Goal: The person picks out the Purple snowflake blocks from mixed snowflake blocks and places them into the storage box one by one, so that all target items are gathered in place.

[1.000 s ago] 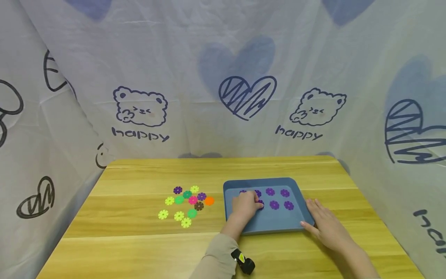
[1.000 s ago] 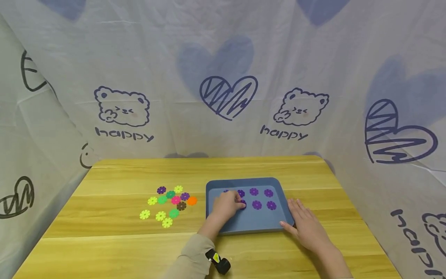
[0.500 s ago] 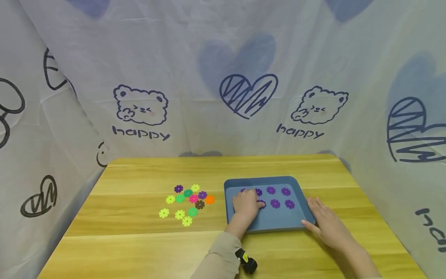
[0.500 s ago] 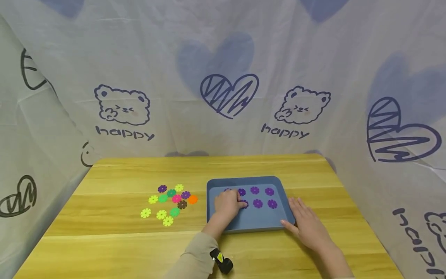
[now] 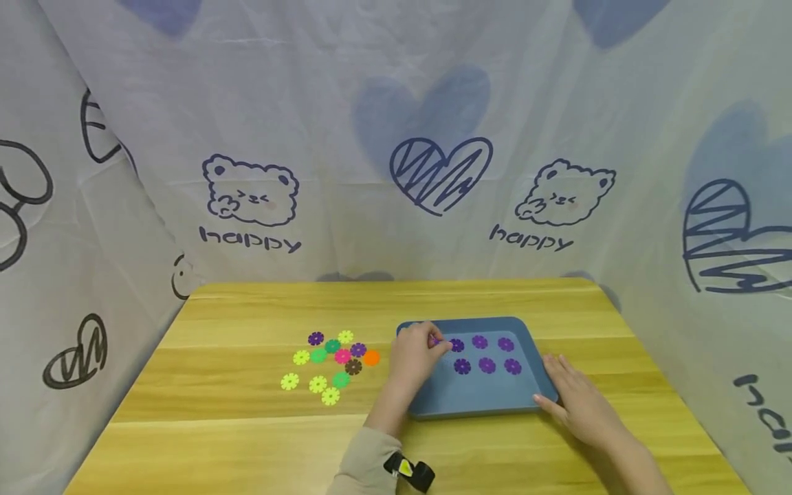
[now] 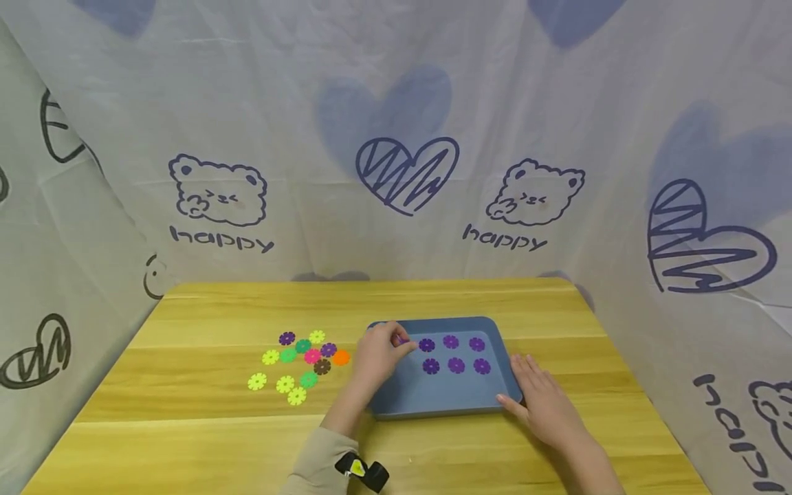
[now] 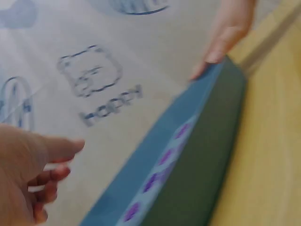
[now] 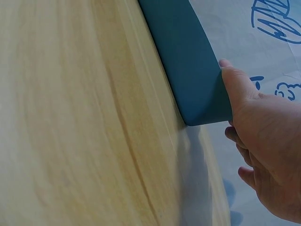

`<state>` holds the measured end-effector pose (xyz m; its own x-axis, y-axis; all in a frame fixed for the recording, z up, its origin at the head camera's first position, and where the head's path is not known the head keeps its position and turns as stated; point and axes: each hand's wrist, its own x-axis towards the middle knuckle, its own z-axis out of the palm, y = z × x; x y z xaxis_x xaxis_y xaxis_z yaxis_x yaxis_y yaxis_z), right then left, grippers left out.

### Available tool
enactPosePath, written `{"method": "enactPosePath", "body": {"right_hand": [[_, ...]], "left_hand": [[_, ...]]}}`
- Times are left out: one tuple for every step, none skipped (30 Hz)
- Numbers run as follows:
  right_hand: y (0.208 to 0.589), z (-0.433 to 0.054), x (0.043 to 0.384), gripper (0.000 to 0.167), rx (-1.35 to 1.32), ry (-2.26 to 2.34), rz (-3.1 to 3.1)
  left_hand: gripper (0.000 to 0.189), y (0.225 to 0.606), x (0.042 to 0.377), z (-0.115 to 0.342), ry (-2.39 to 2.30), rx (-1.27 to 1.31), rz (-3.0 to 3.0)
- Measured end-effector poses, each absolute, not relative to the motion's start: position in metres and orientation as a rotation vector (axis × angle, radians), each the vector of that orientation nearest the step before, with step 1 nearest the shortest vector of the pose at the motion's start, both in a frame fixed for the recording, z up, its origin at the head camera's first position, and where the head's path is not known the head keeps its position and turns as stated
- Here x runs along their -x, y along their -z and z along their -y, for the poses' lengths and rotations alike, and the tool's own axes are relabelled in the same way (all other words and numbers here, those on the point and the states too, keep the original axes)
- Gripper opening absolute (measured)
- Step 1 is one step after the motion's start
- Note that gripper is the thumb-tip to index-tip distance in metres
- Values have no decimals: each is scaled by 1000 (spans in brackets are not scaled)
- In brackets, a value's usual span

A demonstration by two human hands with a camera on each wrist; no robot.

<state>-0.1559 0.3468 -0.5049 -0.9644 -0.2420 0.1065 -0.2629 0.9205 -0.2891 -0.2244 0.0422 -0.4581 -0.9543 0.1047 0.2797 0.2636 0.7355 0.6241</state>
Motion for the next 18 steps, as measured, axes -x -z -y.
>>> {"method": "enactPosePath", "body": {"right_hand": [[505,-347,155,79,-396,-469,3012],[505,-347,155,79,-395,-470,3013],[505,-347,155,79,-394,-470,3015],[505,-347,155,79,-392,-472,3015],[506,-347,156,79,-392,-471,3015],[506,-348,156,79,-390,-469,3014],[506,-348,157,79,-388,-469,3016],[507,-348,157,79,-386,-466,3017],[507,-348,157,79,-384,-465,3018],[507,-348,158,79,-382,-463,3017],[508,-348,158,79,-382,-460,3014],[508,-348,158,79,-383,-464,3012],[507,-348,158,79,-386,-467,3007],[507,-348,157,79,-390,-469,3002],[507,-348,157,78,-394,-471,2995],[507,-348,156,78,-398,-472,2988],[507,-348,156,78,-400,-471,2983],[506,-348,155,78,-399,-471,2980]], "left_hand": [[22,455,224,-36,1081,317,2693],[22,452,225,-29,1121,344,2675],[22,449,225,-22,1150,368,2658],[23,447,226,-15,1192,391,2641],[23,445,228,-8,1235,405,2629],[23,443,229,-1,1263,408,2620],[23,443,230,7,1286,415,2613],[23,444,232,15,1302,412,2610],[23,444,233,22,1326,400,2600],[22,446,234,29,1358,382,2590],[21,450,236,37,1387,359,2572],[19,454,237,43,1409,328,2555],[19,459,238,50,1442,299,2534],[19,463,238,55,1466,271,2513],[19,468,239,61,1482,240,2493],[19,473,240,66,1503,209,2477],[19,479,241,70,1511,187,2463],[20,484,242,74,1502,165,2460]]}}
